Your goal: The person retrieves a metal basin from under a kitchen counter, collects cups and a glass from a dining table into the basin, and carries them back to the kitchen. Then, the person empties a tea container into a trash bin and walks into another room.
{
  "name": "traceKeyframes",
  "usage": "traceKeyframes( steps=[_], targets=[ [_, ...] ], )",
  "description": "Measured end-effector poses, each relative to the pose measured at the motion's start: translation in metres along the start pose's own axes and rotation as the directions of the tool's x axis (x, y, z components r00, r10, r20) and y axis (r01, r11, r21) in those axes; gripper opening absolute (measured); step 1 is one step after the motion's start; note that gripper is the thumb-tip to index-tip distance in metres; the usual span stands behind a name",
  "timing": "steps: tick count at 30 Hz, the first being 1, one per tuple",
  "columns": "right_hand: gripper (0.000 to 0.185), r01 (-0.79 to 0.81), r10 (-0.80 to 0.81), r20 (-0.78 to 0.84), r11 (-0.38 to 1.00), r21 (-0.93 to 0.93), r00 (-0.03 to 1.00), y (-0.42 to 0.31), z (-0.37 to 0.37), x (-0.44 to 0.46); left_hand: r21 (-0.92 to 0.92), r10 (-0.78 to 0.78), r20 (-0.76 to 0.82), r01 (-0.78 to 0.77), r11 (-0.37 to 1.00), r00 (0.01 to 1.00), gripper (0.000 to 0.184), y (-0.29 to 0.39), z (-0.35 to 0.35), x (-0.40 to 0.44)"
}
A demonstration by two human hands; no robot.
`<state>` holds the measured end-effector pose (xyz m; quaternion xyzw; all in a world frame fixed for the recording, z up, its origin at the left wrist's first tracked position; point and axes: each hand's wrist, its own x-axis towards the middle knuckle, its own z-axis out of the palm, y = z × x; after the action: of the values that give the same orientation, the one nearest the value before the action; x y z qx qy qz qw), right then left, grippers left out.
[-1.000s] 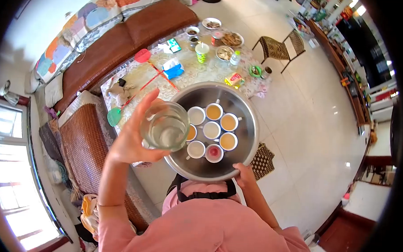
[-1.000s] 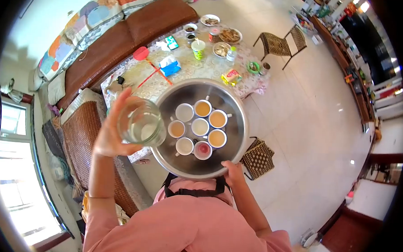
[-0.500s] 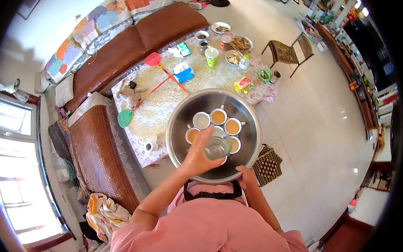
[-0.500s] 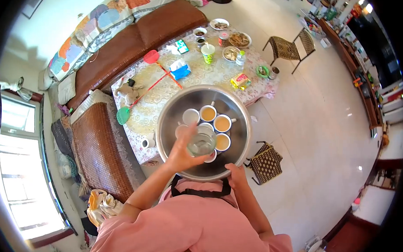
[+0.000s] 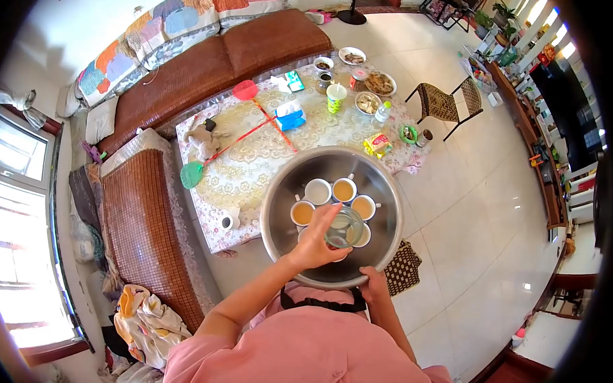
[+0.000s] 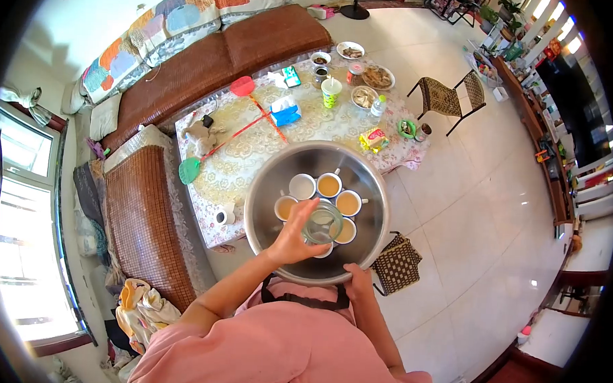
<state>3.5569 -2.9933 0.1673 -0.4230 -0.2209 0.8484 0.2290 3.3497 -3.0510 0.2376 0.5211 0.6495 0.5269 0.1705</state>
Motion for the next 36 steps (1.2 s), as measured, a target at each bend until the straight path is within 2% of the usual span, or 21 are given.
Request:
traceKeyframes(
  steps=[4, 7, 16, 19, 22, 27, 29, 33, 35, 36],
  targets=[
    [0.045, 0.029, -0.029, -0.025, 0.999, 0.037, 0.999, 0.004, 0.009, -0.005, 0.002, -0.008, 0.015, 0.008, 1.000, 1.000, 0.088, -0.007, -0.003, -0.005],
    [0.046, 0.011, -0.008, -0.039, 0.998, 0.069, 0.999, 0.011, 0.005, -0.007, -0.036, 0.043, 0.035, -0.042, 0.998, 0.998, 0.088, -0.011, -0.005, -0.007],
    [0.048, 0.067, -0.050, -0.118, 0.988, 0.140, 0.992, 0.029, 0.021, -0.023, -0.054, 0.033, 0.264, -0.020, 0.998, 0.964, 0.084, -0.013, -0.020, -0.012],
    [0.047, 0.065, -0.037, -0.173, 0.985, 0.158, 0.984, 0.034, 0.020, -0.030, -0.042, -0.008, 0.342, 0.024, 0.999, 0.940, 0.085, -0.014, -0.019, -0.011],
    [0.047, 0.041, -0.006, -0.224, 0.988, 0.151, 0.975, 0.043, 0.017, -0.040, -0.030, 0.022, 0.390, -0.011, 1.000, 0.921, 0.087, -0.015, -0.017, -0.012],
    [0.046, 0.085, -0.012, -0.294, 0.968, 0.236, 0.956, 0.060, -0.004, -0.046, -0.051, 0.043, 0.447, -0.022, 0.998, 0.893, 0.088, -0.009, -0.015, -0.010],
    [0.043, 0.106, -0.041, -0.297, 0.972, 0.209, 0.954, 0.061, -0.012, -0.051, -0.043, 0.051, 0.452, -0.035, 0.998, 0.891, 0.087, -0.005, -0.010, -0.012],
    [0.039, 0.117, -0.012, -0.348, 0.952, 0.284, 0.937, 0.067, -0.055, -0.054, -0.031, 0.085, 0.525, -0.081, 0.996, 0.847, 0.083, 0.007, 0.011, -0.012],
    [0.040, 0.131, -0.037, -0.298, 0.944, 0.302, 0.954, 0.063, -0.064, -0.059, -0.012, 0.110, 0.555, -0.124, 0.992, 0.825, 0.082, 0.015, 0.023, -0.018],
    [0.041, 0.151, -0.060, -0.302, 0.946, 0.287, 0.952, 0.060, -0.068, -0.062, -0.014, 0.090, 0.554, -0.099, 0.995, 0.827, 0.081, 0.019, 0.029, -0.021]
  ],
)
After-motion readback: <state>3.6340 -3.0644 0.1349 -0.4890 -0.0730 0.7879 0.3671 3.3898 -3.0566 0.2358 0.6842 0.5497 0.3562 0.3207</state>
